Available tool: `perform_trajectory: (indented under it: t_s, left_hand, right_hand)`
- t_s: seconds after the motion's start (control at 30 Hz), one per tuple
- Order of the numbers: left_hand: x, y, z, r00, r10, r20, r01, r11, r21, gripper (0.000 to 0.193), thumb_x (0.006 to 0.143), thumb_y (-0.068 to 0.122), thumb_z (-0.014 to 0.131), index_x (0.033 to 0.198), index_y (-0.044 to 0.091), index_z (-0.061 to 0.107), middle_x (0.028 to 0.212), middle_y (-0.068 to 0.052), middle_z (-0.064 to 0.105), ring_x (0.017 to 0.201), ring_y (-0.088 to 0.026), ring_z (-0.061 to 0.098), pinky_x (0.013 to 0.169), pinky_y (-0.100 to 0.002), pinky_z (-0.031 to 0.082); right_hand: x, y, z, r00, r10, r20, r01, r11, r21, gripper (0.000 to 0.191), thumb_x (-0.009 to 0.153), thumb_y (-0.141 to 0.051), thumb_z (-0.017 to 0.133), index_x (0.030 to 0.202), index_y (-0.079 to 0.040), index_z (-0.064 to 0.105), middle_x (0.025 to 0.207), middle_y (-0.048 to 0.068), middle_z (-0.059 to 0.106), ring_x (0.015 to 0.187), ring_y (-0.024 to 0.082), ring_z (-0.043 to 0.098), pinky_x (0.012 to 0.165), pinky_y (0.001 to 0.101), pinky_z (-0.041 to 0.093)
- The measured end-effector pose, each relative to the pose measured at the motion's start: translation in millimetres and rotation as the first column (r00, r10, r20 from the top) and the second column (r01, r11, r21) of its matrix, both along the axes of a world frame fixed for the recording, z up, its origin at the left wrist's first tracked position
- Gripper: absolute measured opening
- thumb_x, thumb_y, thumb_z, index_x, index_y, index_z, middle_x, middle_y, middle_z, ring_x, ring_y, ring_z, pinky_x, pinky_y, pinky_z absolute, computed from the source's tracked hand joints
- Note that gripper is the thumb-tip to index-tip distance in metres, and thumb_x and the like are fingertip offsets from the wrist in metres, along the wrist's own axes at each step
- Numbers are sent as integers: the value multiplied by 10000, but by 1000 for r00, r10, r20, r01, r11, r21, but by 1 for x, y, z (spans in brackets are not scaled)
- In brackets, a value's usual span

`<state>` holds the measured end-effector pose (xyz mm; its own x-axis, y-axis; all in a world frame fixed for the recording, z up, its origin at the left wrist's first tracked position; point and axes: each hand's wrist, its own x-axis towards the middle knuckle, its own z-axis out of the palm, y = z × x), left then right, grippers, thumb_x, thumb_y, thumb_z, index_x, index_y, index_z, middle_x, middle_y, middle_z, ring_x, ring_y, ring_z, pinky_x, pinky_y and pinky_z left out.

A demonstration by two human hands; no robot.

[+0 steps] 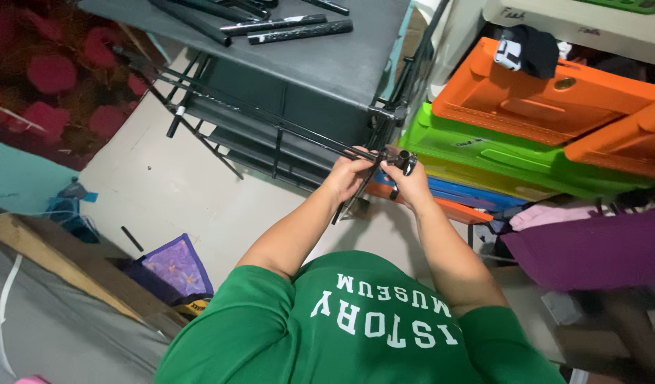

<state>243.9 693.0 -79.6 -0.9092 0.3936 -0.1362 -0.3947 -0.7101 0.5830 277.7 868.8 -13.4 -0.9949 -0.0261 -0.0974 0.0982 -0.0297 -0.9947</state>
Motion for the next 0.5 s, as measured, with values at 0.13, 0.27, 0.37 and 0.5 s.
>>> perform_trajectory:
  t_s: [0.13, 0.27, 0.37, 0.5]
  left_hand:
    - [0, -1, -2, 995, 40, 92, -32, 996, -86, 393, 842, -32, 684, 1197, 103, 582, 1064, -68, 693, 1008, -221, 691, 909, -366, 566]
    - [-1, -9, -6, 994, 14, 104, -5, 997, -81, 342, 876, -37, 683, 1176, 96, 588, 1060, -55, 684, 1017, -206, 682, 907, -364, 564]
    - [-1, -16, -9, 991, 18, 135, -4, 995, -102, 278, 886, -6, 684, 1125, 100, 589, 1055, -51, 681, 994, -193, 688, 866, -369, 572]
    - [3, -23, -11, 981, 28, 192, 2, 988, -154, 248, 889, 36, 708, 1093, 121, 595, 1044, -28, 667, 979, -182, 668, 831, -380, 539]
  right_hand:
    - [-2, -5, -7, 1000, -6, 17, 6, 1000, -8, 439, 871, -123, 808, 1264, 14, 669, 943, 7, 700, 788, 100, 653, 679, 246, 564]
    - [-4, -7, -7, 1000, -10, 9, 10, 1000, -9, 508, 862, -117, 799, 1325, 14, 638, 984, 27, 706, 821, 106, 671, 685, 246, 582]
    - [-5, -8, -5, 1000, -4, 5, 4, 1000, -3, 556, 855, -117, 784, 1375, -9, 621, 1000, 29, 704, 849, 103, 682, 693, 243, 590]
    - [-4, -8, -4, 999, 33, -25, -33, 999, 22, 580, 870, -101, 756, 1422, -22, 597, 1017, 32, 703, 876, 105, 679, 715, 243, 577]
